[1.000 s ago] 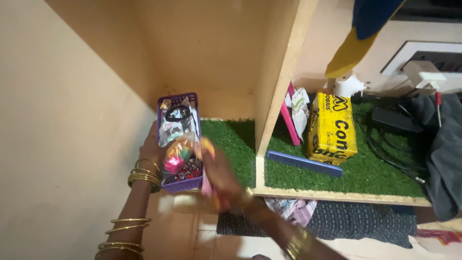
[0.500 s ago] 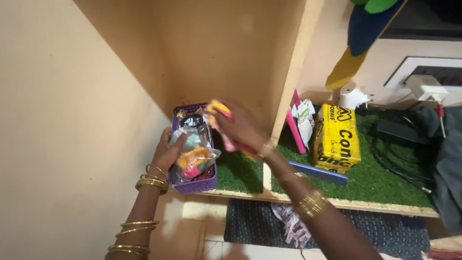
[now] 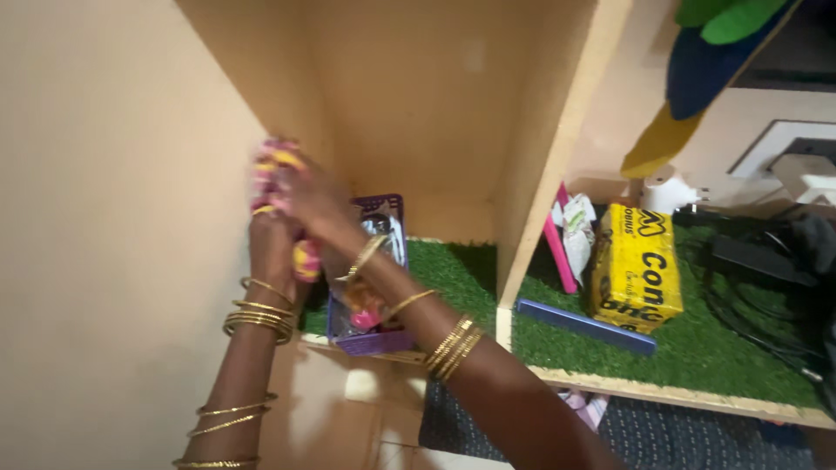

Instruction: The person organizes a shelf by first wiping the surface with a cloth, then arranging a storage bin and a box, cleaning a mirror, and organizing small packets.

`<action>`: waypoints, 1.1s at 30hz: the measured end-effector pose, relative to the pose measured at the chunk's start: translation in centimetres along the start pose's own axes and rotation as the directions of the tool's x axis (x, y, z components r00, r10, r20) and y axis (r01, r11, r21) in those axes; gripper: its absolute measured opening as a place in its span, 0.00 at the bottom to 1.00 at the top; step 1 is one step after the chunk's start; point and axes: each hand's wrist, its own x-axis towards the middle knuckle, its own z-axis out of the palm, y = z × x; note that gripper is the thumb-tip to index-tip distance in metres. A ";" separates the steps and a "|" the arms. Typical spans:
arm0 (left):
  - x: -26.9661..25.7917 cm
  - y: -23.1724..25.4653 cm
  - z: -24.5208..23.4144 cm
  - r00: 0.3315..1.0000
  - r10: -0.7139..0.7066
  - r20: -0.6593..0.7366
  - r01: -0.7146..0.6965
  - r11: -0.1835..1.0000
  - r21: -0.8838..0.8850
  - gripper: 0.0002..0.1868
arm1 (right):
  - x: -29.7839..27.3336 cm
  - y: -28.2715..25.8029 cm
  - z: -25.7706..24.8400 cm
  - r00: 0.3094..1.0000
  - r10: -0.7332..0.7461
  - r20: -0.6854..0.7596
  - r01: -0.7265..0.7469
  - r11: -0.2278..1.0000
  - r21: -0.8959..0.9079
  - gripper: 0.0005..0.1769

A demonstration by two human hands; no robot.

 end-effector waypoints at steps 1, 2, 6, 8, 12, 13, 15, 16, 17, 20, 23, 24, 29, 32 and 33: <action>-0.1 0.7 -0.7 1.000 0.026 -0.002 -0.026 0.993 0.117 0.23 | -0.5 0.5 -1.3 0.969 -0.246 0.017 0.242 0.939 -0.243 0.19; -1.0 1.5 -1.0 0.988 0.127 -0.085 -0.107 0.973 0.206 0.20 | -0.6 0.8 -2.4 0.981 0.174 -0.087 -0.191 0.945 -0.265 0.20; -5.1 6.0 -1.5 0.963 0.162 -0.216 -0.117 0.971 0.206 0.18 | -2.2 1.0 -5.5 0.920 0.382 0.088 -0.344 0.894 -0.286 0.21; -5.8 7.4 -1.6 0.969 0.196 -0.148 -0.190 0.980 0.053 0.19 | -3.1 0.8 -6.8 0.893 0.240 0.381 -0.204 0.970 -0.132 0.21; -6.9 8.4 -2.7 0.974 0.224 -0.022 -0.220 0.969 0.115 0.23 | -4.7 1.9 -10.8 0.943 0.283 0.178 -0.203 0.908 -0.366 0.23; -7.1 8.6 -3.1 0.994 0.107 -0.022 -0.100 0.972 0.214 0.22 | -5.4 2.9 -11.4 0.951 0.307 -0.039 -0.278 0.789 -0.549 0.24; -8.0 8.8 -2.8 0.984 0.166 -0.066 -0.148 0.964 0.221 0.21 | -7.2 5.7 -11.8 0.856 0.452 -0.252 -0.501 0.601 -0.623 0.30; -8.5 8.9 -2.4 0.978 0.191 -0.084 -0.169 0.960 0.224 0.20 | -7.8 7.3 -11.5 0.854 0.492 -0.170 -0.470 0.590 -0.656 0.27; -8.5 9.0 -2.2 0.981 0.174 -0.089 -0.151 0.965 0.215 0.20 | -8.2 8.9 -11.3 0.844 0.530 -0.087 -0.436 0.581 -0.687 0.25; -8.6 9.1 -1.8 0.984 0.146 -0.106 -0.123 0.973 0.195 0.20 | -10.6 11.9 -9.7 0.840 0.519 -0.157 -0.504 0.642 -0.577 0.21; -9.0 9.0 -1.8 0.982 0.151 -0.113 -0.127 0.973 0.191 0.20 | -10.2 12.7 -8.9 0.828 0.543 -0.142 -0.486 0.568 -0.664 0.18; -9.1 9.1 -1.9 0.984 0.143 -0.110 -0.122 0.976 0.179 0.20 | -10.3 12.6 -9.2 0.839 0.524 -0.147 -0.480 0.584 -0.655 0.17; -9.1 10.1 -2.2 0.977 0.158 -0.140 -0.134 0.976 0.169 0.21 | -10.3 12.2 -11.2 0.868 0.473 -0.153 -0.457 0.639 -0.619 0.15; -9.2 10.4 -2.0 0.968 0.166 -0.189 -0.148 0.983 0.106 0.21 | -10.7 11.9 -13.3 0.895 0.389 -0.220 -0.433 0.630 -0.645 0.14; -9.2 10.3 -1.8 0.962 0.167 -0.216 -0.150 0.984 0.092 0.21 | -11.0 11.5 -13.8 0.905 0.360 -0.225 -0.415 0.634 -0.653 0.14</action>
